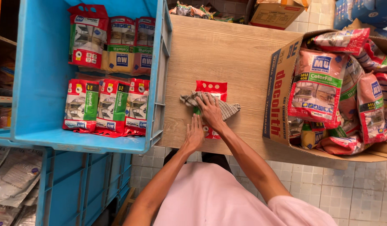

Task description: The person repeatedly picks up small, red and green packages from a cardboard box, wipes them with a checkered cloth on a wooden table, and places them into a blue plastic crate. This process is repeated for several packages throughout the video.

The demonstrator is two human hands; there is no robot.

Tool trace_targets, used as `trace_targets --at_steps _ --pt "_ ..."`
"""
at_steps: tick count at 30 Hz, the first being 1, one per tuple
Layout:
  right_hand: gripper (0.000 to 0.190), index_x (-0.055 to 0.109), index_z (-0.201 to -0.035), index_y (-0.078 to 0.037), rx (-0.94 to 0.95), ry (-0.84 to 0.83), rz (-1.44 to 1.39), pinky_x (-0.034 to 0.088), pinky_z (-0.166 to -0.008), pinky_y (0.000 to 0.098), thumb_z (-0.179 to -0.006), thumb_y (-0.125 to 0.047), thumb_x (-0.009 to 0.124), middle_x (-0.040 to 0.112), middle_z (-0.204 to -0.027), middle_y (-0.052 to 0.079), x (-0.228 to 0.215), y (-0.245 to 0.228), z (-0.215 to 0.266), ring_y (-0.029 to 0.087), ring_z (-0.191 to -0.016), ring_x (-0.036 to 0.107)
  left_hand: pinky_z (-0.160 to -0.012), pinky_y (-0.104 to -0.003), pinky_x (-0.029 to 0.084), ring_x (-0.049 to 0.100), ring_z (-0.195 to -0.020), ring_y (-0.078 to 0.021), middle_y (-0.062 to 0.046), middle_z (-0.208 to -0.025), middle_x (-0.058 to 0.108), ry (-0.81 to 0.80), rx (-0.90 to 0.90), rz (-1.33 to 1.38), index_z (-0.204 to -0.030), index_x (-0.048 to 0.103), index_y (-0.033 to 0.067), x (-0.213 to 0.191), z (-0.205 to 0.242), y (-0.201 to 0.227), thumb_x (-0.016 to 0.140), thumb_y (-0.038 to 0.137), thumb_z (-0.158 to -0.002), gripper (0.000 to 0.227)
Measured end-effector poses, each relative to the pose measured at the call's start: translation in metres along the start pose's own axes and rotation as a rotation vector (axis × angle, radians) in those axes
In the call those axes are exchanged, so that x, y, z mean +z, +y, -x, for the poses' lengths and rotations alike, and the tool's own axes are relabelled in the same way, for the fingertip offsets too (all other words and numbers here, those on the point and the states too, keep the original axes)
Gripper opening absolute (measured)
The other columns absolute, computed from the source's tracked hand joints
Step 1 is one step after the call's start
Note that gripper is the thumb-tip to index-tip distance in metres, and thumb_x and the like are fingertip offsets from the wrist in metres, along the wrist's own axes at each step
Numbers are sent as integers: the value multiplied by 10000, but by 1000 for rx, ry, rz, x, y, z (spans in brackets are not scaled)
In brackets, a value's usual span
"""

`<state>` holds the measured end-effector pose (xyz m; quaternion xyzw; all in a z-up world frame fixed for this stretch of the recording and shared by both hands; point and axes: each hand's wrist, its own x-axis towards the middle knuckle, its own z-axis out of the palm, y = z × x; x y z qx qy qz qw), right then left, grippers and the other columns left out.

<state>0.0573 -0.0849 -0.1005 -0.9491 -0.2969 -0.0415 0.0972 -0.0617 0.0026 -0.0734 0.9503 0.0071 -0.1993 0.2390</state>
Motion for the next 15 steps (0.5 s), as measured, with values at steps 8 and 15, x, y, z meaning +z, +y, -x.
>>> trace_targets --at_steps 8,15 --pt "491 461 -1453 -128 92 -115 -24 357 -1089 573 -985 -271 495 485 -1449 115 43 13 -52 352 -1411 376 -1141 -612 258 275 -1458 -393 -320 -1588 136 -1 -58 -107 -1545 98 -52 2 -5 3 608 446 -916 951" --pt "487 465 -1460 -178 46 -155 -37 305 -1135 561 -1003 -345 451 508 -1453 61 14 10 -46 315 -1443 347 -1132 -620 266 270 -1458 -394 -322 -1586 126 33 -46 -146 -1545 85 -47 23 -12 -5 612 470 -893 985"
